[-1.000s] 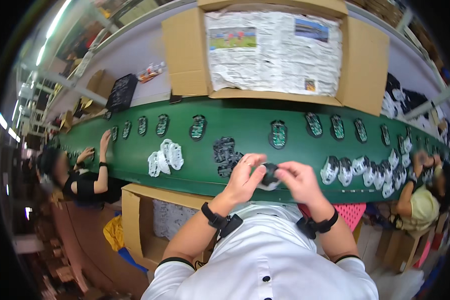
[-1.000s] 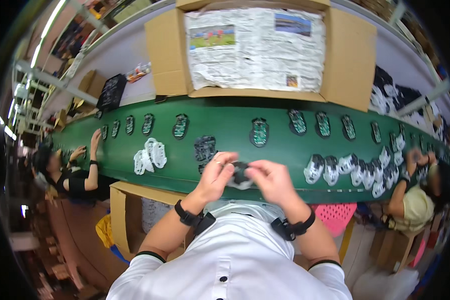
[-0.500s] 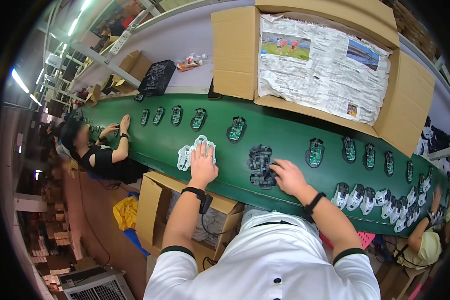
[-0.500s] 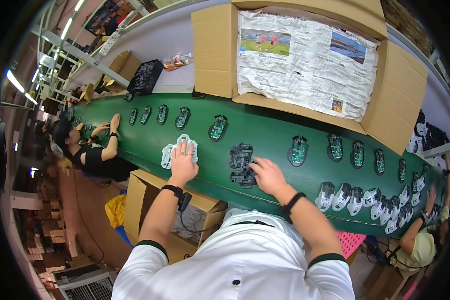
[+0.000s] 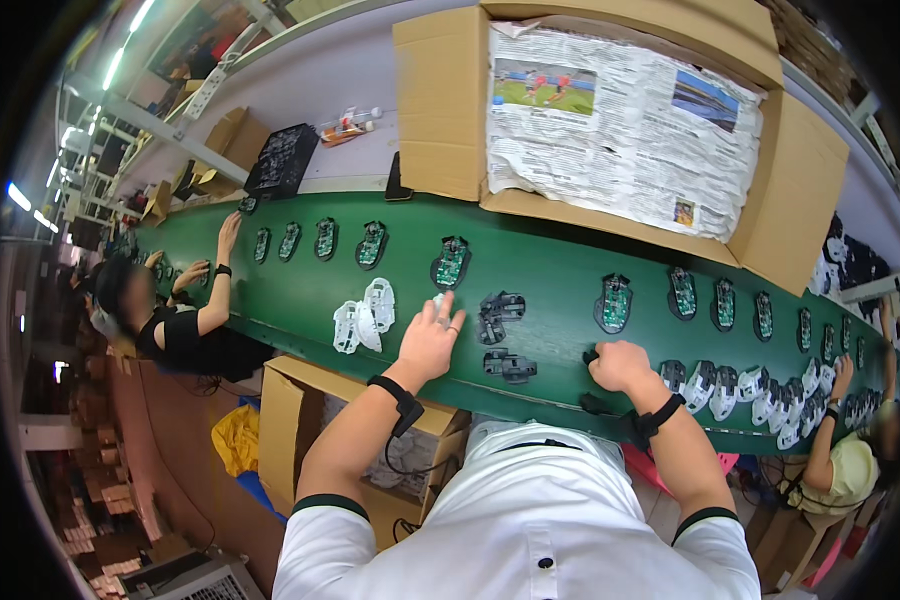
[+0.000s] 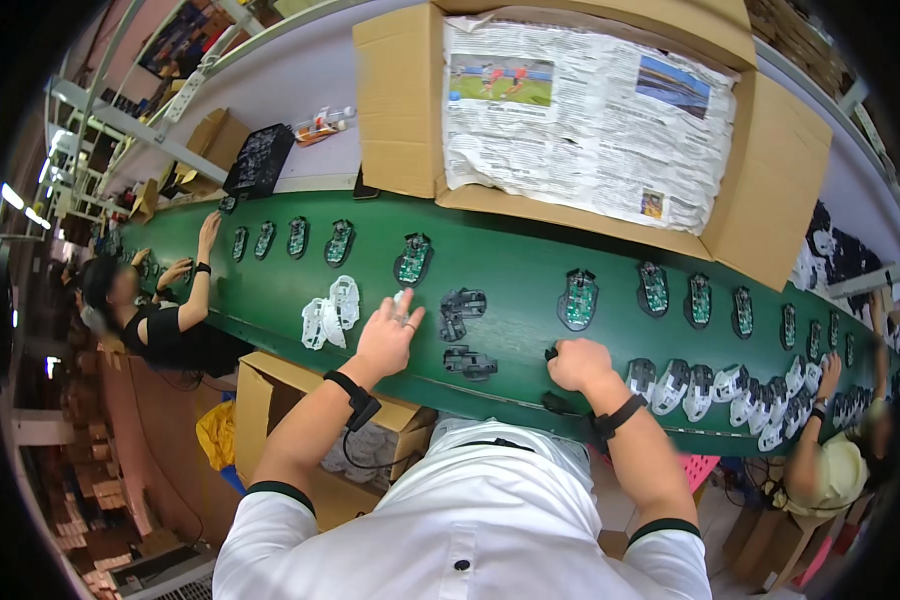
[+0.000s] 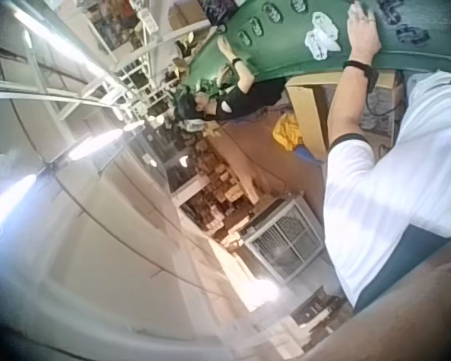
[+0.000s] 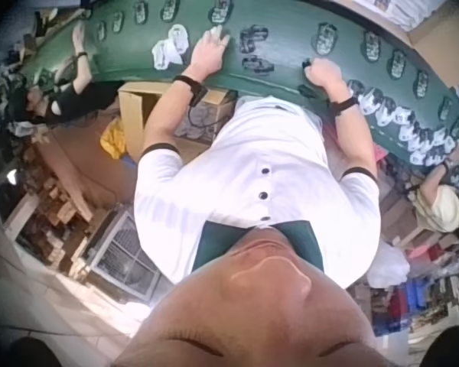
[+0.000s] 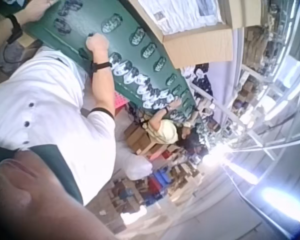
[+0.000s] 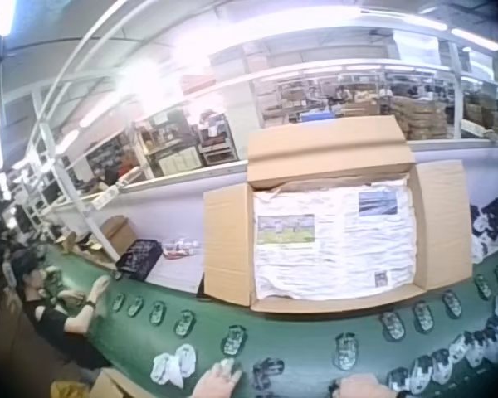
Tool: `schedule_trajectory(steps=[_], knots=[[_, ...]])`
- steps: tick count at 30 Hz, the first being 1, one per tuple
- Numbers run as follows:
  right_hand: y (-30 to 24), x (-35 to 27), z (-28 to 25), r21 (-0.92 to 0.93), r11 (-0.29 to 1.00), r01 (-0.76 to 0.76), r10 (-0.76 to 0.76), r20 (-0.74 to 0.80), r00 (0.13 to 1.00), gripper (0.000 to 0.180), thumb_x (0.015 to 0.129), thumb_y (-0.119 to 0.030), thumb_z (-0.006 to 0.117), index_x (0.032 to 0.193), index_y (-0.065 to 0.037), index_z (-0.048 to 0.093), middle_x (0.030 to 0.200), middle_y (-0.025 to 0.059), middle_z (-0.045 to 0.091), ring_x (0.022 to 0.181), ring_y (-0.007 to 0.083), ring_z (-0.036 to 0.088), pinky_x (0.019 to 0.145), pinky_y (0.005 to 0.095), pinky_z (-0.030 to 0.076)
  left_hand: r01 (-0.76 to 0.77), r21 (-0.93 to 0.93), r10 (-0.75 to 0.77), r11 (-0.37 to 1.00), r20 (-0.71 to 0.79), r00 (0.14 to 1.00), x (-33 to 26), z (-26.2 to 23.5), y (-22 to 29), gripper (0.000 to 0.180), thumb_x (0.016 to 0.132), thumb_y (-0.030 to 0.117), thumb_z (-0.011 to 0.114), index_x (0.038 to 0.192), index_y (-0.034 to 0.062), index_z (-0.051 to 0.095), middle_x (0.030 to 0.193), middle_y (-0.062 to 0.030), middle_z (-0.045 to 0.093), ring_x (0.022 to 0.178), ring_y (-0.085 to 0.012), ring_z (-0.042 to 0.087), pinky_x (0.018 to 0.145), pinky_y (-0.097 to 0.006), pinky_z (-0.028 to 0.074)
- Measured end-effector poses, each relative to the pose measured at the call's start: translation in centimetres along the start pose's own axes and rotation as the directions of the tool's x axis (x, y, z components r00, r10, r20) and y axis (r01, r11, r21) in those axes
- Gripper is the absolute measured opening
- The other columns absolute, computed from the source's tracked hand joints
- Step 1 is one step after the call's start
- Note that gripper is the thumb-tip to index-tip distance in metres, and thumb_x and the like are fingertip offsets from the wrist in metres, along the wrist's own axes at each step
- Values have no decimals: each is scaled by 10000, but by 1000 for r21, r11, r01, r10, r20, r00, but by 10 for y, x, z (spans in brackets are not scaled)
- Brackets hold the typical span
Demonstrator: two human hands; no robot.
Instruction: The person assembles small electronic devices by hand at a workstation. They pick up white plastic casings and black components, fit them together, and place the assembled units on a green conveyor belt. The person also retrieves plastic bags from a box and places them on the table.
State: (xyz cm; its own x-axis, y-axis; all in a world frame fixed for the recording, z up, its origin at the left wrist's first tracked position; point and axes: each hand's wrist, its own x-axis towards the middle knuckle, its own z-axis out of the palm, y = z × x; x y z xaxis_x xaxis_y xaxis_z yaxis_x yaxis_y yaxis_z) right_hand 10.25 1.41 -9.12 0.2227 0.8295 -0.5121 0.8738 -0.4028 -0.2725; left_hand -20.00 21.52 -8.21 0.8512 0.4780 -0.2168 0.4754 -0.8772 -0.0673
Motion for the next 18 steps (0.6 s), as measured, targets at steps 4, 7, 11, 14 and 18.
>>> schedule_trajectory(steps=[4, 7, 11, 14, 18], knots=[[11, -10, 20, 117, 990, -75, 101, -234, 967, 376, 857, -239, 605, 1210, -114, 642, 1102, 240, 656, 956, 424, 665, 830, 513, 548, -178, -186, 153, 966, -138, 978, 9, 3, 16, 690, 731, 174, 724, 1386, 76, 531, 1503, -183, 436, 1349, -356, 437, 1064, -470, 407], [10, -27, 33, 154, 988, -16, 81, -431, 899, 432, 824, -258, 717, 1223, -112, 637, 1265, 227, 566, 1073, 410, 611, 863, 497, 540, 113, -459, -219, 881, -184, 958, 12, 12, 14, 752, 773, 318, 744, 1411, 2, 501, 1496, -239, 430, 1389, -389, 396, 1123, -481, 347], [-3, -26, 56, 214, 977, -15, 113, -452, 885, 532, 767, -306, 813, 1230, -112, 636, 1330, 205, 509, 1175, 391, 543, 912, 465, 523, 626, -346, -677, 699, -40, 735, 19, 31, 34, 836, 745, 470, 796, 1330, -66, 533, 1465, -287, 438, 1378, -407, 402, 1116, -464, 369], [-9, -21, 64, 233, 972, 38, 74, -454, 888, 516, 767, -286, 819, 1223, -114, 649, 1321, 190, 516, 1193, 385, 531, 930, 450, 515, 571, -501, -640, 650, 43, 767, 16, 41, 38, 808, 736, 419, 817, 1331, -49, 536, 1442, -265, 475, 1373, -379, 423, 1119, -430, 372], [-9, -26, 37, 512, 845, 156, 42, -354, 934, 469, 815, -189, 789, 1248, -76, 648, 1265, 182, 605, 1153, 352, 599, 979, 419, 503, 260, -835, -552, 485, -61, 832, -2, -14, 55, 746, 680, 324, 881, 1280, 2, 577, 1185, -200, 662, 1089, -334, 652, 937, -398, 520]])
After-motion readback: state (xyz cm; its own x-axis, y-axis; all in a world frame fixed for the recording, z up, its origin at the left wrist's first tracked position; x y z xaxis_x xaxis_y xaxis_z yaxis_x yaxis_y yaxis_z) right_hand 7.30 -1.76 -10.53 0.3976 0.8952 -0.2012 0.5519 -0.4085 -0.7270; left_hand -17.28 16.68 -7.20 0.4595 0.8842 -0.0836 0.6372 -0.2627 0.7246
